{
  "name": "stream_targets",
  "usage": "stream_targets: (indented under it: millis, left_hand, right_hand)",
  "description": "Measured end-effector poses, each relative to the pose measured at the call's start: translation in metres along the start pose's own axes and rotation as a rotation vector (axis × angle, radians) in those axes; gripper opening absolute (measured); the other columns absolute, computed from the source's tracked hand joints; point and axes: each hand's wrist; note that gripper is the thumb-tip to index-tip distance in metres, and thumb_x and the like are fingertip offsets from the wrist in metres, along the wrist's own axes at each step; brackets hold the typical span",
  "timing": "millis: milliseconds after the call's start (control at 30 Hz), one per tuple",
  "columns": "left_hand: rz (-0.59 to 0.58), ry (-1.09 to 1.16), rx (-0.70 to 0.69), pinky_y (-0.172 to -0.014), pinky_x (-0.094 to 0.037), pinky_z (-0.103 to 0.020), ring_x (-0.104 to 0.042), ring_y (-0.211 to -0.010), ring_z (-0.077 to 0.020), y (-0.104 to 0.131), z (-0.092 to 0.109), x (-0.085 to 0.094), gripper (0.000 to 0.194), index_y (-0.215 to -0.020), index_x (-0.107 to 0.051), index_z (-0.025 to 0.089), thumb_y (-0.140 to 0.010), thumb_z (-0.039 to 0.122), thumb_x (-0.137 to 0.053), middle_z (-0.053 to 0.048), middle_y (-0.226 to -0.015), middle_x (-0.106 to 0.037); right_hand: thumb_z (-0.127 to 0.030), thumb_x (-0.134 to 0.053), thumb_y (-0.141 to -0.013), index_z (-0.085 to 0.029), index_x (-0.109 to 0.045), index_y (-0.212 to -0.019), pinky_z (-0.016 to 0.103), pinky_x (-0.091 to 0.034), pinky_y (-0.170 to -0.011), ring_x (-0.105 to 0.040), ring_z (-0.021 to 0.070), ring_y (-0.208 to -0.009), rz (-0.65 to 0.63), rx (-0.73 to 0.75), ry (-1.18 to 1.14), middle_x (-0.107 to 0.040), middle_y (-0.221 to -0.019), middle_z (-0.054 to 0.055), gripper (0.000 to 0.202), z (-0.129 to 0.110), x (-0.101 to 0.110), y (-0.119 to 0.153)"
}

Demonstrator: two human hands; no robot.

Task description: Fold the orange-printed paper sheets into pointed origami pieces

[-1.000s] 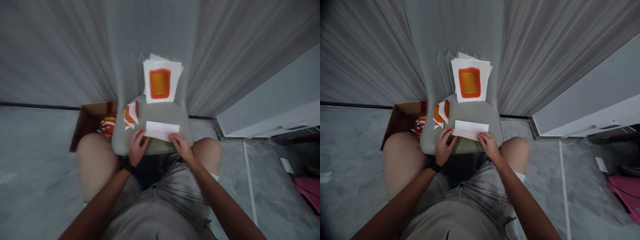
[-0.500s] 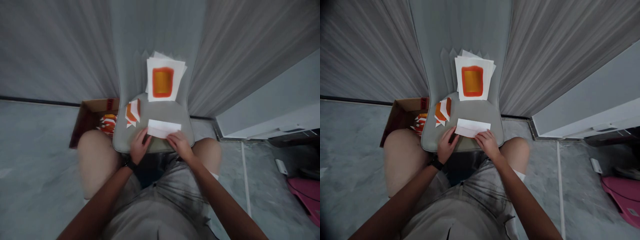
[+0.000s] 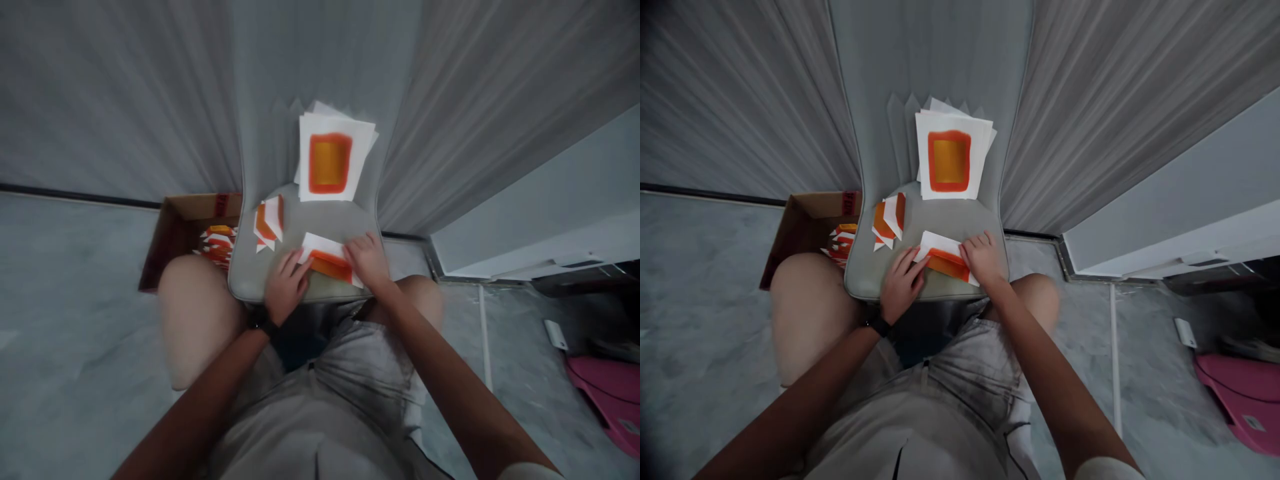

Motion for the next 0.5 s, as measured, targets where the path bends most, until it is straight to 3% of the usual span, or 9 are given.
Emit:
stream_targets:
  millis: [67,167,333,433,500]
  left_hand:
    - [-0.045,-0.016,-0.047,-0.124,-0.041,-0.051,-0.037,-0.156,-0.029,-0.005,-0.001,0.002,0.051,-0.145,-0.062,0.028,-0.096,0.013,-0.056,-0.005,-0.162,-0.05]
    - [-0.087,-0.015,-0.07,-0.124,-0.039,-0.056,-0.043,-0.152,-0.0296,-0.011,-0.002,0.004,0.034,-0.131,-0.071,0.028,-0.102,0.021,-0.056,-0.004,-0.152,-0.062]
    - [-0.112,0.016,-0.14,-0.128,-0.031,-0.061,-0.052,-0.146,-0.0294,-0.013,-0.004,0.015,0.022,-0.115,-0.075,0.027,-0.104,0.028,-0.056,-0.003,-0.135,-0.073]
    - [-0.09,0.02,-0.171,-0.129,-0.028,-0.061,-0.05,-0.147,-0.0299,-0.008,-0.005,0.024,0.018,-0.111,-0.076,0.027,-0.103,0.028,-0.059,-0.003,-0.136,-0.073]
    - [-0.099,0.034,-0.193,-0.128,-0.029,-0.06,-0.052,-0.145,-0.03,-0.004,-0.007,0.027,0.018,-0.111,-0.076,0.027,-0.102,0.029,-0.061,-0.003,-0.134,-0.074]
  right_hand:
    - [-0.024,-0.044,-0.108,-0.017,-0.075,-0.106,0.052,-0.033,-0.12,-0.063,0.0283,-0.107,0.037,-0.027,0.035,-0.076,-0.109,0.015,0.032,0.001,-0.003,-0.003]
    - [-0.022,-0.047,-0.106,-0.018,-0.074,-0.118,0.055,-0.035,-0.121,-0.063,0.0287,-0.115,0.11,-0.014,0.019,-0.075,-0.121,0.014,0.03,-0.002,-0.01,0.007]
    - [-0.018,-0.052,-0.103,-0.019,-0.069,-0.134,0.054,-0.044,-0.12,-0.064,0.0264,-0.124,0.282,0.184,-0.093,-0.074,-0.126,0.013,0.035,-0.02,-0.014,0.065]
    - [-0.019,-0.057,-0.102,-0.024,-0.059,-0.148,0.055,-0.044,-0.121,-0.059,0.0285,-0.137,0.37,0.167,-0.084,-0.068,-0.141,0.013,0.047,-0.036,-0.011,0.099]
    - [-0.021,-0.059,-0.102,-0.025,-0.056,-0.151,0.054,-0.045,-0.12,-0.057,0.0292,-0.14,0.359,0.148,-0.106,-0.065,-0.144,0.014,0.05,-0.043,-0.011,0.11]
Point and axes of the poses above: each hand's wrist, its own y-axis away from the middle knuckle, its own x-axis out of the back of the hand, z = x × y
